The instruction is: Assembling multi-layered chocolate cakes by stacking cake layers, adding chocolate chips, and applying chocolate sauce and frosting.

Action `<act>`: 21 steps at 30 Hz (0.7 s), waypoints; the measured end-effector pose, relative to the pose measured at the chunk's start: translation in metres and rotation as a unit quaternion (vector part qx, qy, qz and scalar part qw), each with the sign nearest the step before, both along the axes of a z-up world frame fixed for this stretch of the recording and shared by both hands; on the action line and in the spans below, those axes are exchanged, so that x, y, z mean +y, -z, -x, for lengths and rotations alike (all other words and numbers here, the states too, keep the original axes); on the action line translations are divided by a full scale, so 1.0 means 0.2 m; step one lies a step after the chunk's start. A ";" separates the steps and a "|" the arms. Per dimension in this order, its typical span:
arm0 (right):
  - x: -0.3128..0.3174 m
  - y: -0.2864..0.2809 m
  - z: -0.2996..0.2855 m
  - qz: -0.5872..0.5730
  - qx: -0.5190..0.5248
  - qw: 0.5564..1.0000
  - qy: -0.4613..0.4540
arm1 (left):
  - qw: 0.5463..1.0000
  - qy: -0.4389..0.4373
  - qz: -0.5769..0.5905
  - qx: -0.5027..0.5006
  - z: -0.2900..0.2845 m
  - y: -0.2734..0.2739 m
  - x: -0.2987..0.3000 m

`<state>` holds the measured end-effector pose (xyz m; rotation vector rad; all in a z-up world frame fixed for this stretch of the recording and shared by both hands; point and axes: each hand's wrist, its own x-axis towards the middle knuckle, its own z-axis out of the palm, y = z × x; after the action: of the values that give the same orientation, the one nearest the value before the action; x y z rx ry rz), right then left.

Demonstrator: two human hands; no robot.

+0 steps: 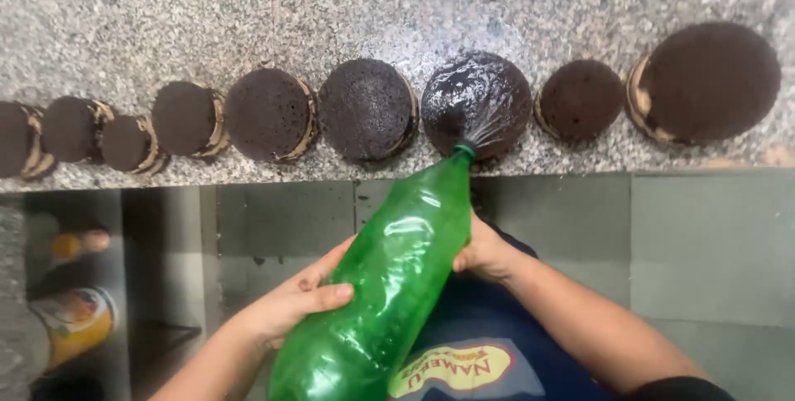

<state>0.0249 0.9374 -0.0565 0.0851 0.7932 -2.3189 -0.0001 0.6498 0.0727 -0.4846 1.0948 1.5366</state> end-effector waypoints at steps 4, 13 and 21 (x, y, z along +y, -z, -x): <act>-0.17 0.14 0.04 0.017 -0.037 0.999 0.018 | 0.997 -0.044 0.005 -0.059 -0.02 0.01 -0.05; -0.05 0.01 -0.03 0.012 0.020 0.996 0.086 | 0.995 -0.055 -0.077 -0.009 0.06 0.02 0.03; -0.10 0.14 0.00 0.064 0.000 0.998 0.016 | 0.993 -0.115 0.038 -0.003 -0.21 0.01 0.05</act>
<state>0.0259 0.9178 -0.0843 0.0414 0.6467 -2.3928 0.0410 0.6608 0.0714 -0.6864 1.1267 1.6962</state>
